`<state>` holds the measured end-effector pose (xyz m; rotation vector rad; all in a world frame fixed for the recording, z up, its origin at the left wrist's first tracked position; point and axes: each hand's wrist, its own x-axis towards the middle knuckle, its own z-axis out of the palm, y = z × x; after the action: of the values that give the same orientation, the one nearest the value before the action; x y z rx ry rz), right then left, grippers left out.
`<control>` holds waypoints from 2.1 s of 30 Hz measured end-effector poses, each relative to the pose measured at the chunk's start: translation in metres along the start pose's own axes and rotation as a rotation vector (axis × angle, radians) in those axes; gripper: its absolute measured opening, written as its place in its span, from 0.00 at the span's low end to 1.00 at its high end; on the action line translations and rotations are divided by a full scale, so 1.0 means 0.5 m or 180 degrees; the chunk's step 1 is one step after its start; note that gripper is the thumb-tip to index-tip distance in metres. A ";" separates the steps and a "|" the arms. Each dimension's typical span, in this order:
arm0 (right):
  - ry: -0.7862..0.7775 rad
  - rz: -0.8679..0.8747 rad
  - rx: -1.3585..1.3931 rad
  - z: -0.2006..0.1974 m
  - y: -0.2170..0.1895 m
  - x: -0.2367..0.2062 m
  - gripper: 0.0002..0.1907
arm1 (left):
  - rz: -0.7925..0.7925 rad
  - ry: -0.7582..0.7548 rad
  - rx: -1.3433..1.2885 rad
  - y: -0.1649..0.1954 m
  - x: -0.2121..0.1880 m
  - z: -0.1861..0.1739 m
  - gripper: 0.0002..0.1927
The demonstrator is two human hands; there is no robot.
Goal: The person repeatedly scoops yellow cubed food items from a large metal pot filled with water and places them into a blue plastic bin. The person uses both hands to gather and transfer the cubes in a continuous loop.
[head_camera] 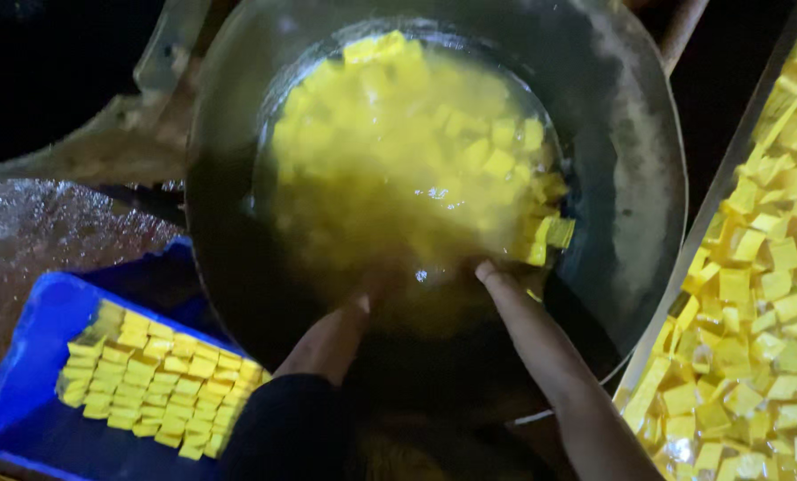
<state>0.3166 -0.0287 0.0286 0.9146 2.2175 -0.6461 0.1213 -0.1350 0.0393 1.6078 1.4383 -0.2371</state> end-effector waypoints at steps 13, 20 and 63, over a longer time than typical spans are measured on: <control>0.1012 -0.1867 0.2824 -0.320 0.233 0.070 0.11 | 0.0878 0.0806 -0.2440 0.044 0.213 -0.112 0.08; 0.1877 0.0140 -0.0406 -0.409 0.070 0.223 0.18 | 0.0665 0.0359 -0.1272 0.063 0.281 -0.146 0.11; 0.1331 -0.0216 0.0638 -0.209 -0.097 0.057 0.33 | 0.2596 0.2530 -0.7710 -0.068 0.095 -0.359 0.21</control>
<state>0.2256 0.0198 0.0874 1.1663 2.5951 -0.7763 0.0307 0.0229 0.0884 -0.1387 0.3815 1.9498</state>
